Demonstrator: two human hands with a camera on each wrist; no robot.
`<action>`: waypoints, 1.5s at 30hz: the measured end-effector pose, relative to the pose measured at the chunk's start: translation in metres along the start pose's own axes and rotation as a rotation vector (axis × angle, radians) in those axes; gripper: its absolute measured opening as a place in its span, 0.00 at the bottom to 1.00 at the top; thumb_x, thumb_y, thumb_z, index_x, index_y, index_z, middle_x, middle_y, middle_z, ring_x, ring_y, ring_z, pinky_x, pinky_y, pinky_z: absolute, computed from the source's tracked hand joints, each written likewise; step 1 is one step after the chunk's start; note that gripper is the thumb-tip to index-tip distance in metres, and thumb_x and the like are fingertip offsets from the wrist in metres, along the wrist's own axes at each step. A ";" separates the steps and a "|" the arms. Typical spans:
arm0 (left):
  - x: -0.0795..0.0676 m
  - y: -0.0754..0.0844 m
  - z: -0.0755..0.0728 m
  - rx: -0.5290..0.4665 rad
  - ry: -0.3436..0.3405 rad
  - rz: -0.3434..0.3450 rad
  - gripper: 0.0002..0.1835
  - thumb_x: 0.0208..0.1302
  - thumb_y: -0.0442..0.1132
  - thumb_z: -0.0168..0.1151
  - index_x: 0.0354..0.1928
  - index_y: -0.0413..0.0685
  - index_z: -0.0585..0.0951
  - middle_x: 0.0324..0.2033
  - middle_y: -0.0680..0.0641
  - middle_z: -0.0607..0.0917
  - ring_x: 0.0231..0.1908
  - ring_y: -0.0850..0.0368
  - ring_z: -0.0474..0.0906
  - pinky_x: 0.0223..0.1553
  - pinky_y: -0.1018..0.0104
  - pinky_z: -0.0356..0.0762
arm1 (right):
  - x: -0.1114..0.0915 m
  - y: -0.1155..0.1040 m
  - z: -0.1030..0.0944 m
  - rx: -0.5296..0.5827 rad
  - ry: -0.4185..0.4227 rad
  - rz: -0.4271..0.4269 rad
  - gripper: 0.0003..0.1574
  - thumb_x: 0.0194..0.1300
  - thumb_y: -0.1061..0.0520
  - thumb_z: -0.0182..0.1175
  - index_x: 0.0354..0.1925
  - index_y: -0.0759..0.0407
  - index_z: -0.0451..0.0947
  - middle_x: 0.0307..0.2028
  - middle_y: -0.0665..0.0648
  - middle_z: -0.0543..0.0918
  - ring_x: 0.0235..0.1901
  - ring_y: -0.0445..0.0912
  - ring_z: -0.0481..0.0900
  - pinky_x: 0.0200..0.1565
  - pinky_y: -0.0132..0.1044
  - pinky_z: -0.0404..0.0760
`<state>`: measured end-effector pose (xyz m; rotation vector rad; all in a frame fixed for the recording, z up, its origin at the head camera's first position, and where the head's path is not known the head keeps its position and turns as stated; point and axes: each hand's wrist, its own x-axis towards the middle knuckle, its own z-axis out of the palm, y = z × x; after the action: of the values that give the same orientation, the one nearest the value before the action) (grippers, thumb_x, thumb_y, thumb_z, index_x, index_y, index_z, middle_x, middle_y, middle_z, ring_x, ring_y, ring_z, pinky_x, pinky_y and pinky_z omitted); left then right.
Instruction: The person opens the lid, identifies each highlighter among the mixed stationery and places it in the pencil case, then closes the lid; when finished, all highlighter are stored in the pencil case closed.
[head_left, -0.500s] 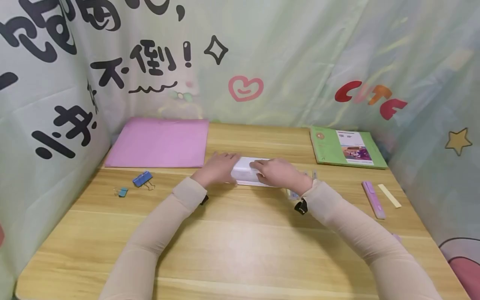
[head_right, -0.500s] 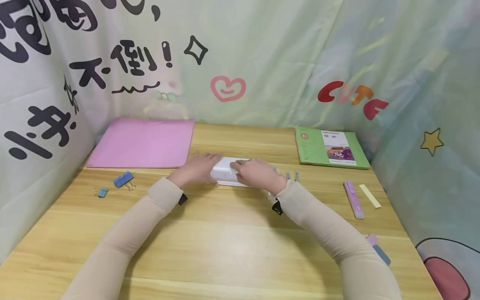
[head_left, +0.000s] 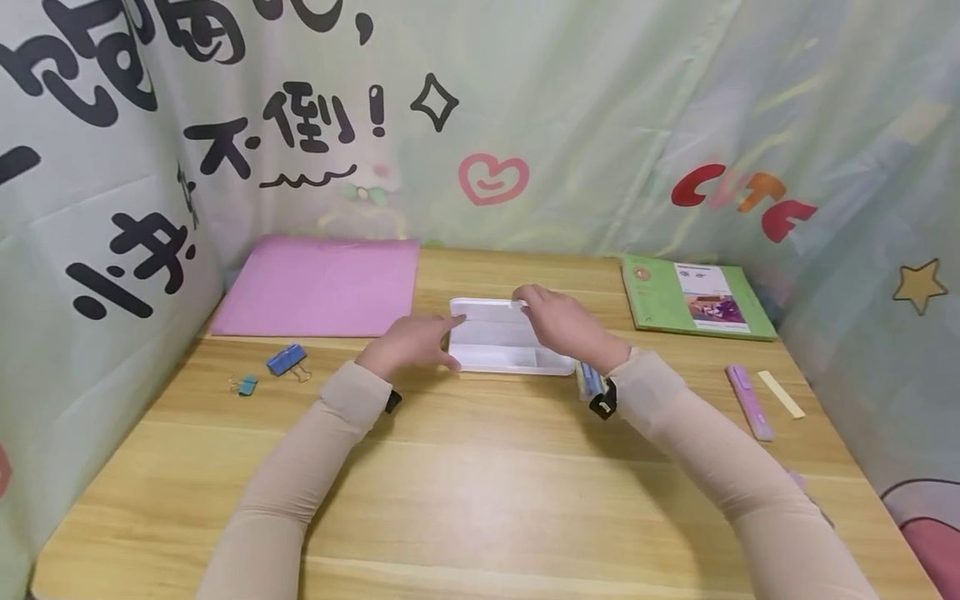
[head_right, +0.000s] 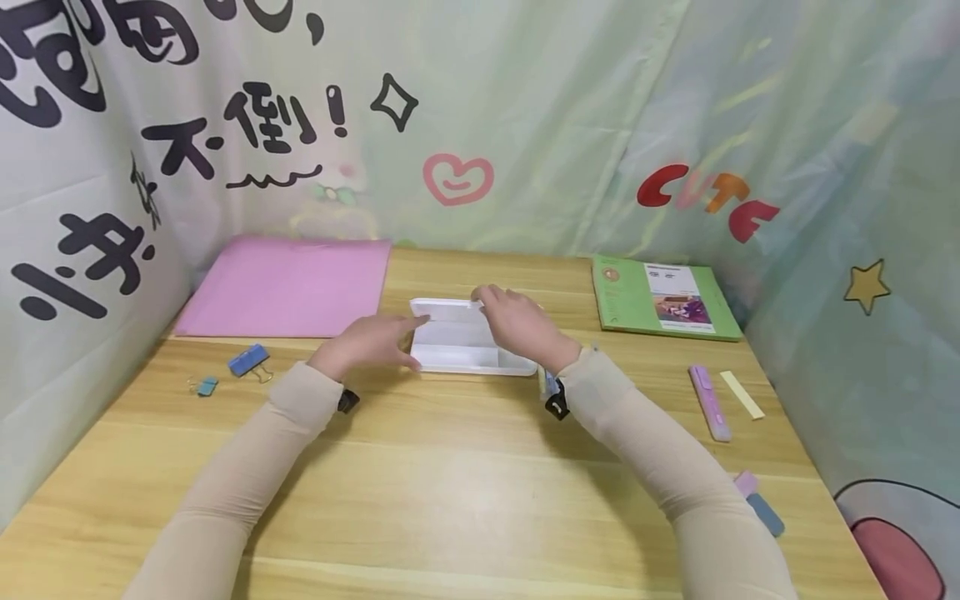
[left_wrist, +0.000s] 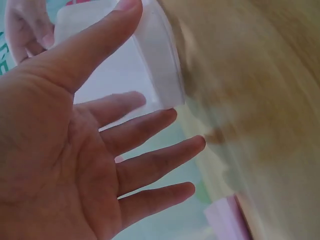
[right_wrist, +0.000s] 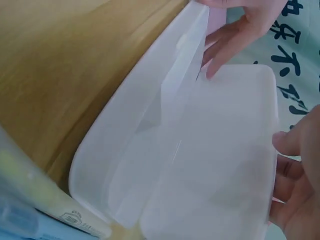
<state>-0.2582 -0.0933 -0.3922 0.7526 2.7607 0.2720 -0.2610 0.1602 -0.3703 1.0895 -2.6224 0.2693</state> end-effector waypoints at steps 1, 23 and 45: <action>0.001 0.000 0.002 0.000 -0.007 -0.012 0.51 0.38 0.66 0.60 0.66 0.60 0.52 0.49 0.50 0.75 0.35 0.58 0.72 0.32 0.63 0.70 | 0.002 0.000 0.000 0.022 0.000 0.016 0.13 0.63 0.60 0.48 0.47 0.57 0.63 0.36 0.53 0.75 0.28 0.46 0.74 0.30 0.38 0.74; 0.004 0.004 0.018 -0.005 -0.017 -0.019 0.54 0.38 0.69 0.57 0.66 0.54 0.49 0.62 0.52 0.57 0.58 0.53 0.57 0.54 0.57 0.60 | 0.014 0.012 0.022 -0.110 0.114 0.114 0.31 0.53 0.64 0.49 0.57 0.69 0.61 0.41 0.64 0.71 0.47 0.57 0.66 0.54 0.45 0.60; 0.010 0.017 0.019 0.069 0.000 -0.130 0.62 0.31 0.77 0.49 0.66 0.45 0.48 0.59 0.48 0.65 0.34 0.54 0.72 0.37 0.62 0.67 | 0.006 0.018 0.006 -0.004 0.165 0.143 0.28 0.57 0.60 0.50 0.57 0.63 0.63 0.41 0.59 0.75 0.51 0.55 0.65 0.57 0.45 0.56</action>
<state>-0.2523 -0.0715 -0.4079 0.5858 2.8166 0.1508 -0.2788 0.1668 -0.3747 0.8414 -2.5538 0.3676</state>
